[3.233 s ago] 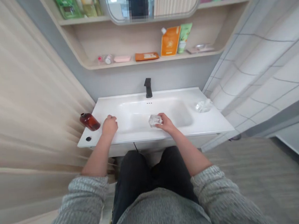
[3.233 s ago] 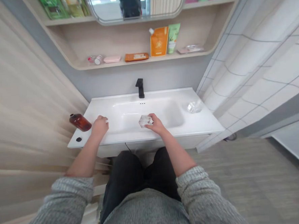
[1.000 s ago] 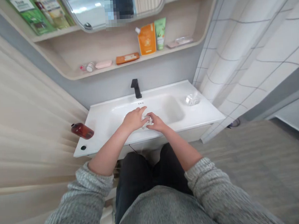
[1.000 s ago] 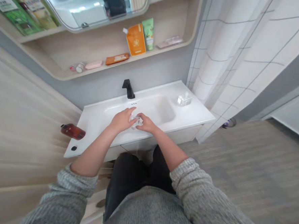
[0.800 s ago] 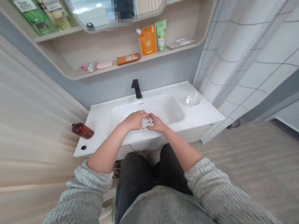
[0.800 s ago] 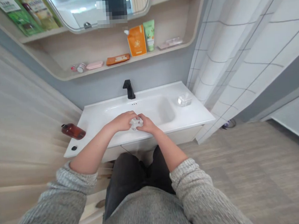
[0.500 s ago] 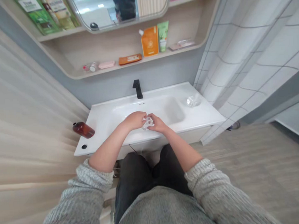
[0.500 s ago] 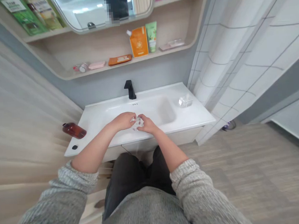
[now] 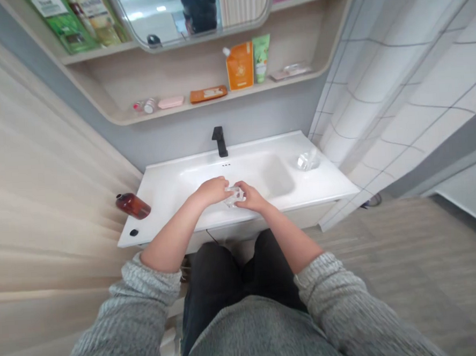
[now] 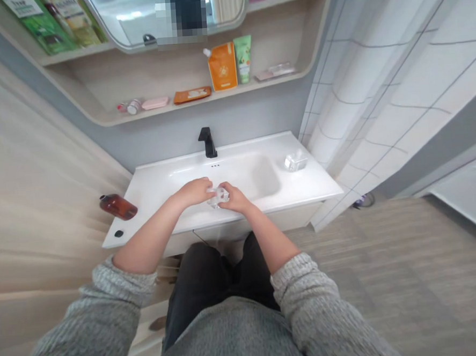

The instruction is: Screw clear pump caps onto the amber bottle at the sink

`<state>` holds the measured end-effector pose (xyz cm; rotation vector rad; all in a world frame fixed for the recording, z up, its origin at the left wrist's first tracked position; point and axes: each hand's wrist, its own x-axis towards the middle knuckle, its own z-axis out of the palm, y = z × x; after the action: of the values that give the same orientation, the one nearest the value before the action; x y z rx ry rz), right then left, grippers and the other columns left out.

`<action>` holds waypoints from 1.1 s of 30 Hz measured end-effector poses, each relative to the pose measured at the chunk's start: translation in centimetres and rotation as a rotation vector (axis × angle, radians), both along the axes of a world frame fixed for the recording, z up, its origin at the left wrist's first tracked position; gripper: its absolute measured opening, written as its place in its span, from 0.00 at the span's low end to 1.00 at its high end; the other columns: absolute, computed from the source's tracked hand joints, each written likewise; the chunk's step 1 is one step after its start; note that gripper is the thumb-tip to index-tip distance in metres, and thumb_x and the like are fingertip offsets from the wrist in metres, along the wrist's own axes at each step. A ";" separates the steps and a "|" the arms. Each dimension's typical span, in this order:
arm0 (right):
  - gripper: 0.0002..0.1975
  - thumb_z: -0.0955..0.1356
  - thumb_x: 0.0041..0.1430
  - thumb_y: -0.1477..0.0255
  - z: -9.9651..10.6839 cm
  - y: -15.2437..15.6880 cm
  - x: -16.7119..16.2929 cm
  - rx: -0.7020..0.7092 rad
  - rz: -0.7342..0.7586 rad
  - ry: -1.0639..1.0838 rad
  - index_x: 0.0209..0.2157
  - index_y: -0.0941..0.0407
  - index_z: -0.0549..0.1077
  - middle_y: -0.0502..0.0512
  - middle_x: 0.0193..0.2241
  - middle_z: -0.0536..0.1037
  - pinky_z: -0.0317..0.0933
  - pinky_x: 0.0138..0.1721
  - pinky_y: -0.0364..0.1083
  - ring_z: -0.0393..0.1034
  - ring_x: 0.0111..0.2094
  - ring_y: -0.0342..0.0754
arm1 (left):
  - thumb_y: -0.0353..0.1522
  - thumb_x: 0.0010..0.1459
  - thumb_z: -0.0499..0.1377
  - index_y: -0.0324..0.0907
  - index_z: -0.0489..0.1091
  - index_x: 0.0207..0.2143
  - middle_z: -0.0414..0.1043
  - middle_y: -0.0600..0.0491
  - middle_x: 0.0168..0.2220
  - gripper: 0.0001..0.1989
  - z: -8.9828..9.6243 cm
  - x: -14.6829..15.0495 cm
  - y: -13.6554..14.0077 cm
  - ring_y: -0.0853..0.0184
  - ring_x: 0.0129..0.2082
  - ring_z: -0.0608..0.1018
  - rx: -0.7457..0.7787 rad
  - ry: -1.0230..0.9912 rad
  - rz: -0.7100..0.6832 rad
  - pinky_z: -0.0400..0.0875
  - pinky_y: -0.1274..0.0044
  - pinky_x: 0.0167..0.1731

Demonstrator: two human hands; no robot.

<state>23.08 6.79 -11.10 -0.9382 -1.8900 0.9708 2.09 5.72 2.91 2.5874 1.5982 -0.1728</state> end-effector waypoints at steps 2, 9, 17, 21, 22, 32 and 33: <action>0.32 0.78 0.47 0.64 0.1 -0.1 0.0 0.007 0.015 -0.011 0.55 0.51 0.72 0.52 0.45 0.81 0.69 0.45 0.51 0.76 0.42 0.55 | 0.39 0.70 0.64 0.42 0.83 0.52 0.82 0.43 0.56 0.14 0.2 -0.3 0.2 0.54 0.54 0.84 -0.015 0.005 -0.115 0.75 0.70 0.51; 0.32 0.78 0.46 0.64 0.6 -0.2 0.2 -0.047 0.023 0.035 0.55 0.50 0.72 0.49 0.42 0.80 0.66 0.43 0.49 0.73 0.39 0.53 | 0.41 0.70 0.65 0.42 0.83 0.51 0.84 0.43 0.52 0.15 0.9 -0.8 0.4 0.52 0.54 0.84 0.022 0.026 -0.192 0.75 0.69 0.51; 0.33 0.81 0.39 0.66 0.9 0.1 0.5 -0.261 0.193 0.295 0.51 0.50 0.75 0.49 0.46 0.78 0.65 0.47 0.49 0.72 0.43 0.53 | 0.35 0.68 0.69 0.39 0.83 0.50 0.84 0.42 0.49 0.12 2.1 -0.1 0.1 0.53 0.51 0.85 0.031 0.075 -0.461 0.75 0.69 0.54; 0.34 0.81 0.36 0.66 1.2 0.2 0.7 -0.328 0.232 0.381 0.49 0.50 0.76 0.48 0.42 0.79 0.64 0.47 0.49 0.71 0.41 0.53 | 0.32 0.67 0.69 0.39 0.82 0.53 0.84 0.42 0.51 0.14 3.0 0.9 -0.2 0.52 0.55 0.84 0.032 0.074 -0.537 0.74 0.68 0.58; 0.34 0.81 0.36 0.66 1.3 0.2 0.8 -0.336 0.241 0.382 0.49 0.50 0.76 0.49 0.42 0.79 0.64 0.47 0.49 0.71 0.41 0.53 | 0.31 0.66 0.69 0.40 0.82 0.53 0.84 0.42 0.51 0.14 3.1 1.0 -0.2 0.52 0.56 0.84 0.016 0.069 -0.535 0.74 0.68 0.59; 0.32 0.79 0.43 0.62 1.3 -0.1 0.6 -0.247 0.014 0.189 0.52 0.50 0.72 0.48 0.42 0.78 0.66 0.44 0.49 0.72 0.41 0.54 | 0.38 0.70 0.64 0.47 0.75 0.55 0.80 0.45 0.60 0.14 -5.0 -6.3 -2.3 0.55 0.63 0.79 0.352 -0.539 0.343 0.74 0.62 0.63; 0.32 0.79 0.43 0.62 1.1 0.0 0.5 -0.232 -0.002 0.168 0.52 0.50 0.72 0.48 0.42 0.78 0.66 0.44 0.49 0.72 0.41 0.54 | 0.39 0.73 0.60 0.46 0.75 0.51 0.82 0.45 0.55 0.10 -6.5 -7.3 -2.9 0.56 0.57 0.82 0.349 -0.535 0.492 0.75 0.64 0.60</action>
<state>23.61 6.83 -10.03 -0.9587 -1.6613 1.2471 -5.24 2.79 -3.63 2.0646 2.0779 0.8202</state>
